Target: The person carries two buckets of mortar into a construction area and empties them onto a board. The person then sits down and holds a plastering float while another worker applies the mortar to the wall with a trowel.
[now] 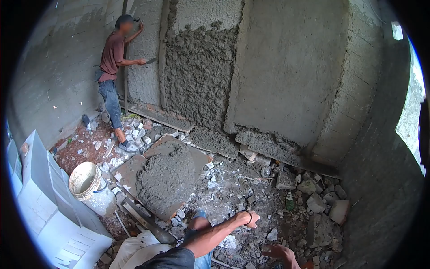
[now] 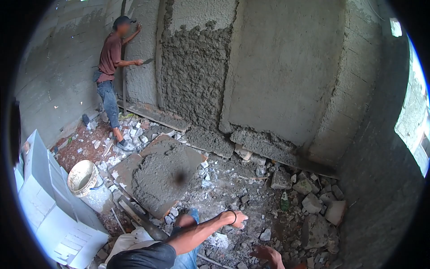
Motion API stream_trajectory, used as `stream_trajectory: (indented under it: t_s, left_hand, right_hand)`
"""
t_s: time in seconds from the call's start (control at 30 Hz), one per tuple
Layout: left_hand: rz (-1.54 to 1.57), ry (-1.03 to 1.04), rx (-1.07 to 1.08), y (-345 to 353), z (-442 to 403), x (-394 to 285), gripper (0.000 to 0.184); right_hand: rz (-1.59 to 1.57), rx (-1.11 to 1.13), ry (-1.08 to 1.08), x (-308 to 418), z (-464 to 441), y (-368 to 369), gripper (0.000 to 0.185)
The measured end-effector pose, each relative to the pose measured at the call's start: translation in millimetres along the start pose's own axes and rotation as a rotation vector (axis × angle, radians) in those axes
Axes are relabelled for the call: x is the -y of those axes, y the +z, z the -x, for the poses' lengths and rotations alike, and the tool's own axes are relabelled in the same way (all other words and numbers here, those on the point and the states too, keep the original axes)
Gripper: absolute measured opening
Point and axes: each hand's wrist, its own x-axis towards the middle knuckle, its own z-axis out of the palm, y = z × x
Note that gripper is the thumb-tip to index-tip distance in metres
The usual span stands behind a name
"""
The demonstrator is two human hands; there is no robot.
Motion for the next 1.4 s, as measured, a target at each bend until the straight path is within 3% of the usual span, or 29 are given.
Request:
stream_trajectory:
  t_s: [0.43,0.5,0.6,0.93,1.0,1.4]
  left_hand:
    - [-0.029,-0.037,0.021,-1,2,-7,0.05]
    - [-0.021,-0.019,-0.062,0,3,-6,0.039]
    - [0.007,-0.025,-0.075,2,1,-5,0.038]
    - [-0.015,-0.032,-0.057,5,-4,-1,0.039]
    - [0.013,-0.032,-0.019,3,-2,-1,0.048]
    - [-0.012,-0.065,0.015,-1,-1,-6,0.044]
  right_hand:
    - [-0.017,-0.104,-0.11,-13,7,12,0.054]
    - [-0.024,-0.125,-0.129,-14,7,14,0.054]
    - [-0.027,-0.15,-0.147,-17,8,16,0.054]
    - [-0.04,-0.199,-0.176,-21,10,21,0.055]
    - [-0.043,-0.204,-0.177,-21,10,22,0.055]
    - [-0.047,-0.224,-0.19,-22,10,25,0.057]
